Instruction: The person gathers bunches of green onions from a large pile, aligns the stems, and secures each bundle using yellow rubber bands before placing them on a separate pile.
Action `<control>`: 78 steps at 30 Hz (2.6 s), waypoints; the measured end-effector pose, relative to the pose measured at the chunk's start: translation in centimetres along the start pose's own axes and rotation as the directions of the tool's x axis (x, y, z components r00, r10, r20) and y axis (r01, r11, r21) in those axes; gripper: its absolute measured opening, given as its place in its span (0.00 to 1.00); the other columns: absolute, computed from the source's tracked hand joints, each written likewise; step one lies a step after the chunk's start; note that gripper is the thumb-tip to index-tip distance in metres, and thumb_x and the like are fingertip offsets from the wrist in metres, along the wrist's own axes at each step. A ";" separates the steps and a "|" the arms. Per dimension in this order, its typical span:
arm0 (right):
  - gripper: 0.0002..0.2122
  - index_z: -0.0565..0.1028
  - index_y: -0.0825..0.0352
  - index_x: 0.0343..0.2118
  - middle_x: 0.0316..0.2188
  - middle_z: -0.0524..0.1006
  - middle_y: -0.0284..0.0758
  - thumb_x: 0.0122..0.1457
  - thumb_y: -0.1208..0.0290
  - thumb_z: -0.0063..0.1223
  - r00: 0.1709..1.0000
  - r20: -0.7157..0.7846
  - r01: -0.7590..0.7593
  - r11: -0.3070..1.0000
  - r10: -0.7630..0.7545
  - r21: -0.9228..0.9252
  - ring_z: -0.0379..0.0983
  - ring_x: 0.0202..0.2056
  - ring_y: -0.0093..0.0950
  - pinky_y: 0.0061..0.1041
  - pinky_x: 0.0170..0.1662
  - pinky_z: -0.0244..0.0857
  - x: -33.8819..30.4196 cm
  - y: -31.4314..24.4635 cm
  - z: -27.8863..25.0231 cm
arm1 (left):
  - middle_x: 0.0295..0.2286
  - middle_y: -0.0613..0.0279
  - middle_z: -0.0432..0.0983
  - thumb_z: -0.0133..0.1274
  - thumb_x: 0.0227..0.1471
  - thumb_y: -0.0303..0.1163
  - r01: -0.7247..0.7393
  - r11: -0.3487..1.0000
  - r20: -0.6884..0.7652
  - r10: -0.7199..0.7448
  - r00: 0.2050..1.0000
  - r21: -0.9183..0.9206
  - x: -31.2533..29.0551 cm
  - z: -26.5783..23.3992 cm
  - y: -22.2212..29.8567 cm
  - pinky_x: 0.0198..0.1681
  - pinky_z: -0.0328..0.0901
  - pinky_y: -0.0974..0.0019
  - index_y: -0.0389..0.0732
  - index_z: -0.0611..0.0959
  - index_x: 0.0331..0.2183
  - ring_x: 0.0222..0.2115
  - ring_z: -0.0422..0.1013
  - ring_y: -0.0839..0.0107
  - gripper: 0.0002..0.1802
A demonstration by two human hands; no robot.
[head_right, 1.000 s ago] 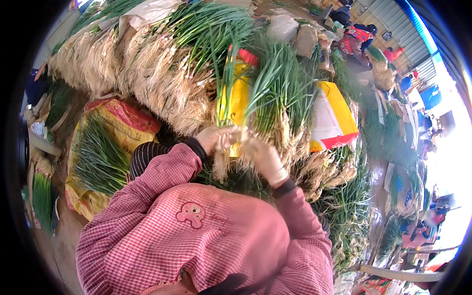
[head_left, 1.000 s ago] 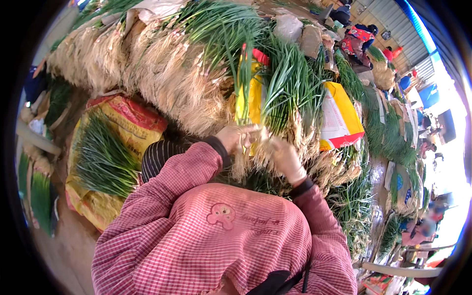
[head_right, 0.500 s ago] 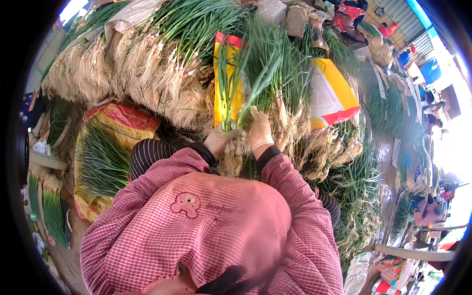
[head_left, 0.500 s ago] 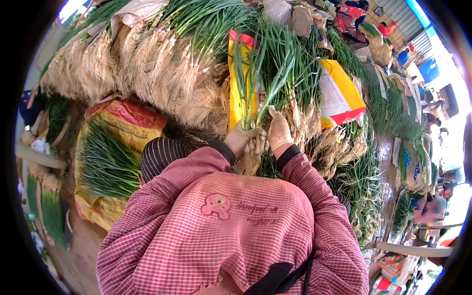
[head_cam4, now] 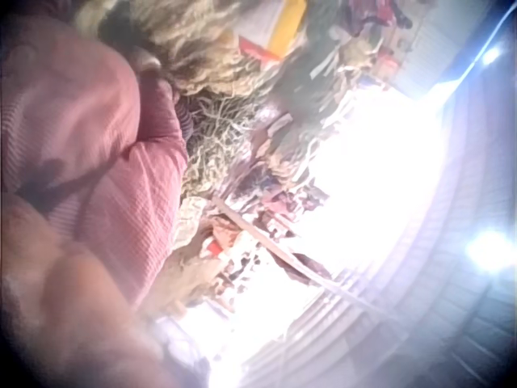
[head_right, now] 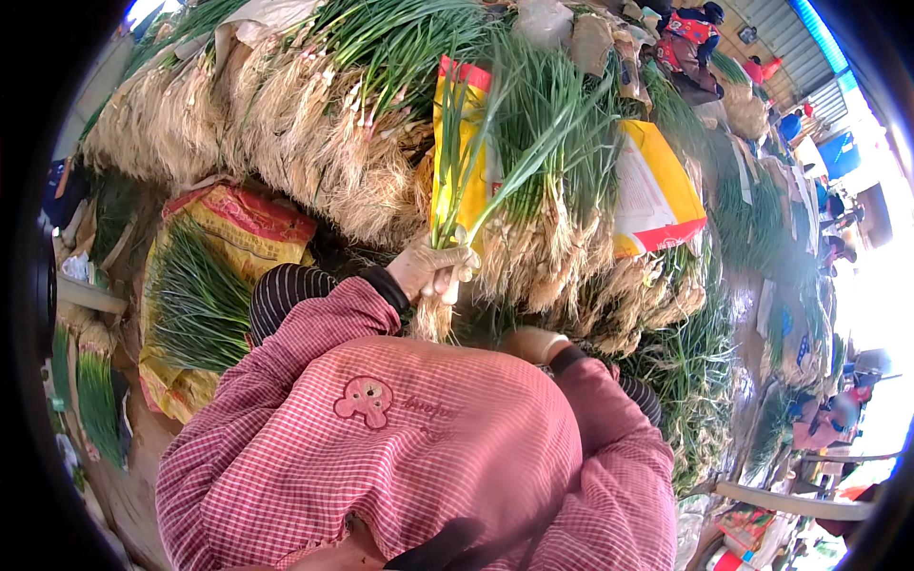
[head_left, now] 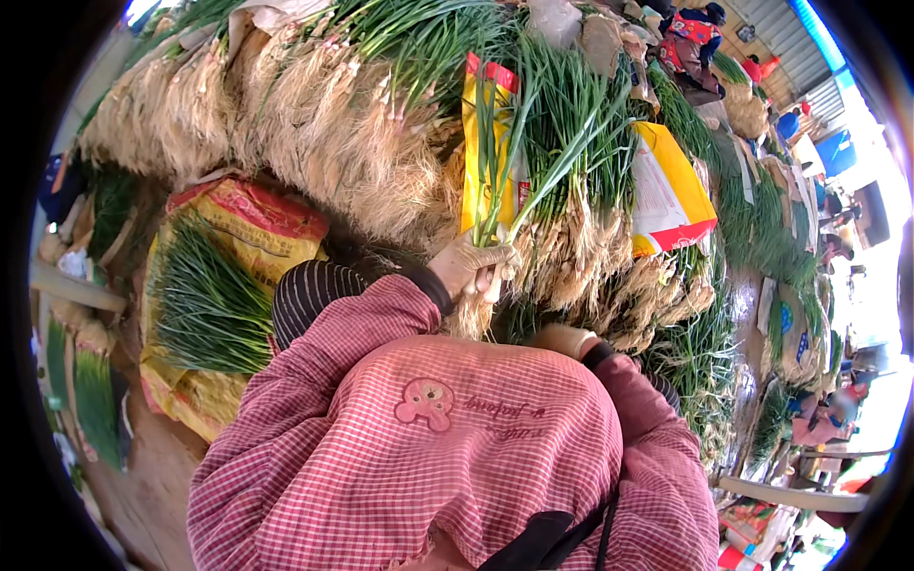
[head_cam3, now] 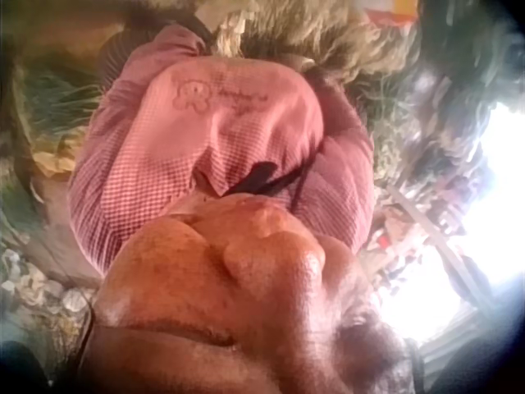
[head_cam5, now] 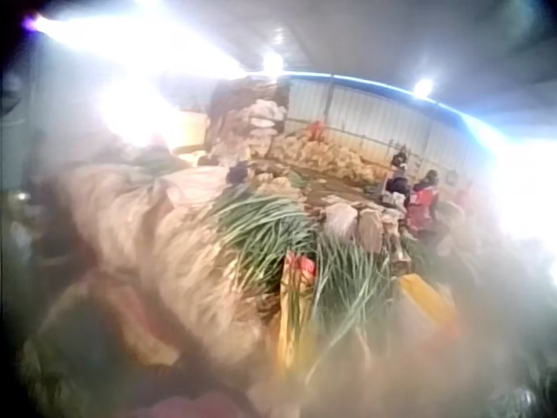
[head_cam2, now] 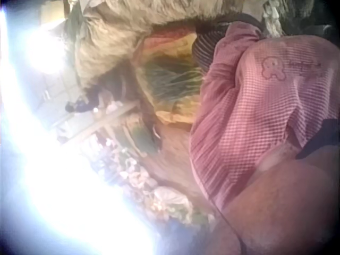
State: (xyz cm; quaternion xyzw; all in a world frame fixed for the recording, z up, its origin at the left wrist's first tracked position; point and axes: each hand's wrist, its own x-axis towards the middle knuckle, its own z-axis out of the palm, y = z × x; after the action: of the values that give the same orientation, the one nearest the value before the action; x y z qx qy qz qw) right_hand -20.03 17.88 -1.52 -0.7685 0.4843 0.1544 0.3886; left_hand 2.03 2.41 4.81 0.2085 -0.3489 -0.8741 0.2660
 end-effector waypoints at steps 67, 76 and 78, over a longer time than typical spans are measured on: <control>0.17 0.76 0.64 0.41 0.27 0.75 0.27 0.59 0.54 0.54 0.664 -0.423 0.333 0.262 0.617 0.906 0.69 0.26 0.17 0.12 0.36 0.62 2.8 -5.5 -16.0 | 0.20 0.65 0.71 0.64 0.46 0.37 0.159 0.957 -0.084 -0.143 0.986 0.242 1.1 -2.1 1.1 0.11 0.60 0.75 0.40 0.69 0.42 0.07 0.56 0.81 0.25; 0.16 0.73 0.63 0.44 0.24 0.71 0.27 0.62 0.56 0.49 0.573 -0.510 0.165 0.519 0.641 0.839 0.66 0.26 0.19 0.24 0.37 0.68 1.0 -5.8 -15.1 | 0.18 0.65 0.72 0.62 0.49 0.38 0.115 0.893 -0.172 -0.042 0.984 0.435 -0.5 -0.2 2.5 0.09 0.57 0.74 0.43 0.71 0.45 0.10 0.65 0.78 0.24; 0.14 0.74 0.62 0.46 0.28 0.73 0.28 0.64 0.58 0.46 0.527 -0.525 0.121 0.552 0.669 0.825 0.67 0.29 0.20 0.25 0.41 0.67 -0.1 -3.2 -16.1 | 0.21 0.64 0.74 0.60 0.50 0.37 0.136 0.830 -0.175 -0.047 0.983 0.542 -0.3 -0.3 2.7 0.11 0.59 0.76 0.42 0.71 0.44 0.12 0.66 0.79 0.22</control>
State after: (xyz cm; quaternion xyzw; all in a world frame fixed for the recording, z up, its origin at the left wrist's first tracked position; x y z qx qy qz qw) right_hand -19.57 6.68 10.42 -0.3935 0.7485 -0.3714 0.3834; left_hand 3.29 0.80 6.61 0.3597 -0.5538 -0.7294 0.1787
